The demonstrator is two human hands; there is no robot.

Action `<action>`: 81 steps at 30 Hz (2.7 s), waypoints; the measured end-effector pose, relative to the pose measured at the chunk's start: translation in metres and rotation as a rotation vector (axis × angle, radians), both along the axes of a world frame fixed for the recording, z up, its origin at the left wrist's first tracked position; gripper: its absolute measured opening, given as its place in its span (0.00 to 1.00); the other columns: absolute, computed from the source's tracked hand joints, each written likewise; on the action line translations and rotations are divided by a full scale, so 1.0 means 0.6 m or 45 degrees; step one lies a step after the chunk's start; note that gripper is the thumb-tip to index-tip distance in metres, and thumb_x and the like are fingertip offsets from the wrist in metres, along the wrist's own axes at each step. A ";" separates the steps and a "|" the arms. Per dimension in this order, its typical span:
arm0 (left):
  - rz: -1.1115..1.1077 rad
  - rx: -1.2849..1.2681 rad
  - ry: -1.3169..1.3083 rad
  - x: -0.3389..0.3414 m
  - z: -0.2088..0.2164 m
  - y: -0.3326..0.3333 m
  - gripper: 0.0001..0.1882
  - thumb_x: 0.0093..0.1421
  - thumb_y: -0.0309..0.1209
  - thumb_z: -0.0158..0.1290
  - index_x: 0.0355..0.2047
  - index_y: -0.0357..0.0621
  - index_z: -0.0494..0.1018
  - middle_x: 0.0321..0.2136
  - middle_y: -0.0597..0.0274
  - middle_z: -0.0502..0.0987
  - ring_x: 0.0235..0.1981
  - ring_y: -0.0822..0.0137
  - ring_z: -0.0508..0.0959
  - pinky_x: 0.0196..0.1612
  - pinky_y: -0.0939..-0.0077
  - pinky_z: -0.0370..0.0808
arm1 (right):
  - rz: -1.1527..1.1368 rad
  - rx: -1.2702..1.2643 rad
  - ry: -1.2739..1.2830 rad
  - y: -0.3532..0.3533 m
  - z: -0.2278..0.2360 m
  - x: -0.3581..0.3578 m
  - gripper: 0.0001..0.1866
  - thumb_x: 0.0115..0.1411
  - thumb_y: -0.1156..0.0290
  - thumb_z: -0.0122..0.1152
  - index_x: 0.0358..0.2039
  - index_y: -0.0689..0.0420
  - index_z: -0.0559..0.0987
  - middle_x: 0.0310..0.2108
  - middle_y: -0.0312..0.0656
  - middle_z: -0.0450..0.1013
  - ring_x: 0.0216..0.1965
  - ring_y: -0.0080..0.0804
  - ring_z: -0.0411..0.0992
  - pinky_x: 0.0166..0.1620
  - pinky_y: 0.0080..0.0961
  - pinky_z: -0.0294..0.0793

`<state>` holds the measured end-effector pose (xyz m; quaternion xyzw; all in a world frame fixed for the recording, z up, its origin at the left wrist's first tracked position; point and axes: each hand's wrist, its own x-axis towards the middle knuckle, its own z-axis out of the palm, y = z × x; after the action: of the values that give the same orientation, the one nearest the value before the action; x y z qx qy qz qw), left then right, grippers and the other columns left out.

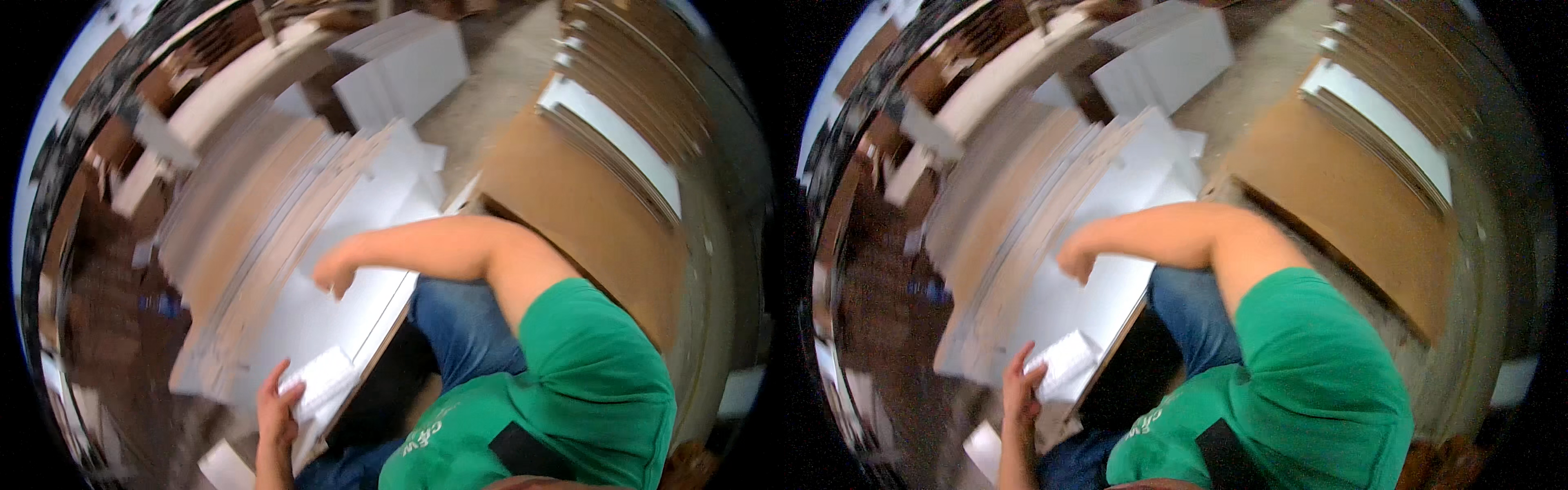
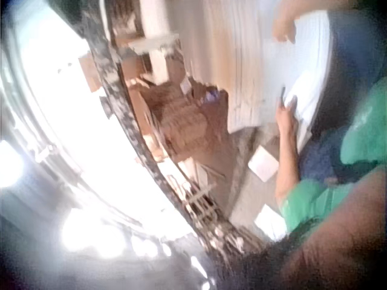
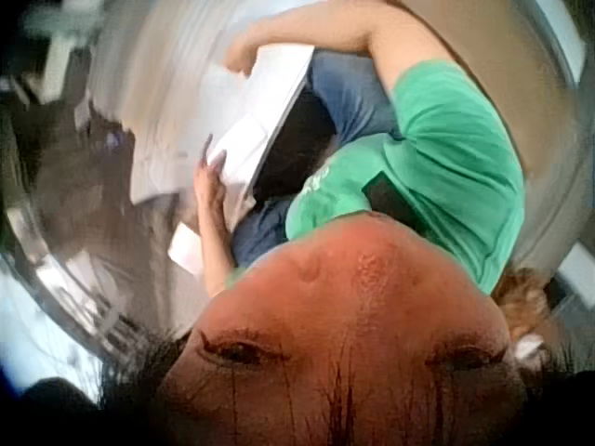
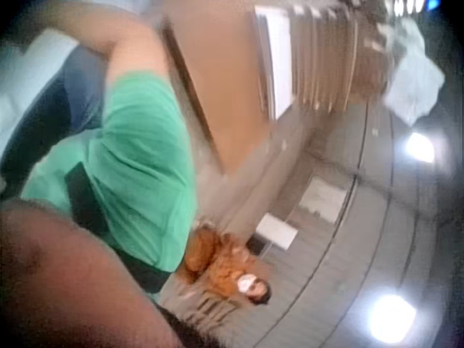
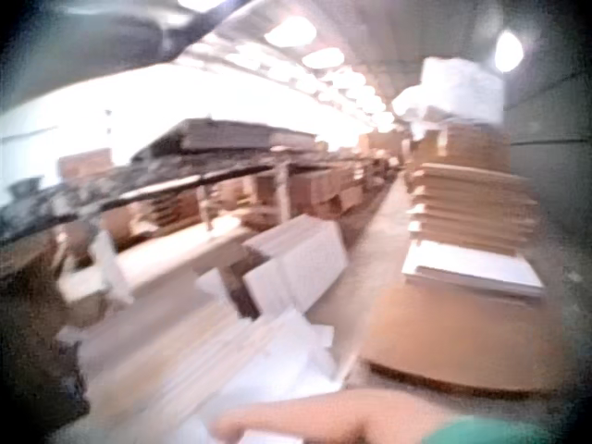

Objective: The person sits on the floor and repeatedly picks up small white plastic clips from a stack, peels off backing paper, and places them onto the edges of large white panels. The person handles the panels and clips one at a time, stacking the prepared panels as they work.

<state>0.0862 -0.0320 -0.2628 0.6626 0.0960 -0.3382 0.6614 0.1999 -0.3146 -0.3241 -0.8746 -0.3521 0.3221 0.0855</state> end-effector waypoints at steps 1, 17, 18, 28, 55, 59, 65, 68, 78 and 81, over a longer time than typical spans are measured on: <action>-0.025 0.026 -0.035 0.006 -0.002 0.008 0.29 0.46 0.13 0.51 0.51 0.38 0.64 0.43 0.53 0.69 0.40 0.66 0.73 0.43 0.78 0.71 | -0.033 0.015 -0.094 -0.002 0.034 -0.013 0.20 0.49 0.62 0.60 0.41 0.57 0.73 0.37 0.47 0.72 0.40 0.39 0.70 0.42 0.34 0.70; 0.162 0.057 -0.604 0.004 0.034 0.003 0.18 0.48 0.21 0.56 0.42 0.38 0.72 0.38 0.62 0.75 0.37 0.75 0.72 0.43 0.83 0.69 | 0.041 1.122 -0.710 0.151 0.152 -0.111 0.08 0.48 0.77 0.59 0.31 0.58 0.75 0.30 0.41 0.71 0.33 0.37 0.69 0.33 0.29 0.71; 0.147 0.049 -0.640 0.004 0.033 -0.001 0.18 0.48 0.21 0.56 0.42 0.38 0.72 0.38 0.62 0.75 0.38 0.75 0.72 0.43 0.82 0.69 | 0.045 1.104 -0.727 0.151 0.149 -0.112 0.07 0.48 0.76 0.59 0.30 0.58 0.75 0.30 0.41 0.70 0.33 0.39 0.69 0.34 0.30 0.71; 0.068 0.174 -0.671 0.000 0.037 -0.006 0.17 0.50 0.22 0.55 0.42 0.37 0.72 0.36 0.63 0.76 0.37 0.77 0.72 0.42 0.83 0.69 | 0.053 1.011 -0.785 0.149 0.146 -0.116 0.06 0.46 0.77 0.60 0.28 0.58 0.75 0.27 0.41 0.71 0.30 0.37 0.69 0.31 0.28 0.71; 0.563 1.792 -0.908 0.053 -0.131 0.397 0.14 0.51 0.38 0.50 0.35 0.46 0.77 0.28 0.48 0.77 0.32 0.50 0.76 0.38 0.65 0.71 | -0.050 0.135 -1.000 -0.060 -0.123 -0.012 0.02 0.45 0.78 0.52 0.22 0.61 0.70 0.23 0.43 0.67 0.30 0.39 0.67 0.31 0.33 0.70; 0.628 1.233 -0.387 0.082 -0.204 0.340 0.28 0.49 0.51 0.55 0.37 0.38 0.75 0.32 0.53 0.77 0.35 0.65 0.75 0.39 0.72 0.69 | 0.093 0.218 -1.282 -0.073 -0.159 0.002 0.05 0.43 0.78 0.52 0.24 0.59 0.69 0.26 0.42 0.66 0.35 0.39 0.66 0.32 0.32 0.71; 0.933 0.928 -0.266 0.110 -0.221 0.283 0.28 0.47 0.51 0.58 0.29 0.32 0.76 0.28 0.57 0.77 0.30 0.70 0.74 0.34 0.74 0.69 | -0.051 0.332 -1.351 -0.092 -0.159 0.002 0.07 0.44 0.76 0.56 0.25 0.58 0.69 0.28 0.43 0.68 0.33 0.40 0.68 0.31 0.34 0.71; 1.050 0.820 -0.304 0.096 -0.243 0.302 0.27 0.46 0.48 0.60 0.29 0.31 0.76 0.28 0.57 0.77 0.30 0.70 0.73 0.34 0.74 0.68 | -0.366 0.181 -1.170 -0.084 -0.125 0.007 0.08 0.45 0.73 0.59 0.25 0.58 0.69 0.26 0.45 0.68 0.31 0.41 0.69 0.30 0.34 0.70; 1.031 0.675 -0.044 0.112 -0.171 0.289 0.24 0.41 0.31 0.56 0.40 0.32 0.71 0.40 0.51 0.72 0.38 0.61 0.71 0.40 0.66 0.66 | -1.205 1.134 0.238 -0.100 0.000 0.015 0.10 0.50 0.72 0.59 0.33 0.58 0.71 0.24 0.32 0.68 0.26 0.18 0.66 0.31 0.16 0.67; 0.743 0.641 0.045 0.102 -0.148 0.316 0.27 0.38 0.26 0.51 0.44 0.36 0.69 0.45 0.51 0.68 0.44 0.60 0.68 0.48 0.58 0.58 | -1.247 1.199 0.205 -0.096 0.023 0.013 0.10 0.50 0.73 0.58 0.33 0.58 0.70 0.24 0.32 0.68 0.26 0.18 0.66 0.31 0.15 0.67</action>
<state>0.1476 0.1579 -0.3518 0.7432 0.3719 -0.1130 0.5446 0.2079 -0.3723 -0.3103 -0.7760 -0.0110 0.1227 0.6186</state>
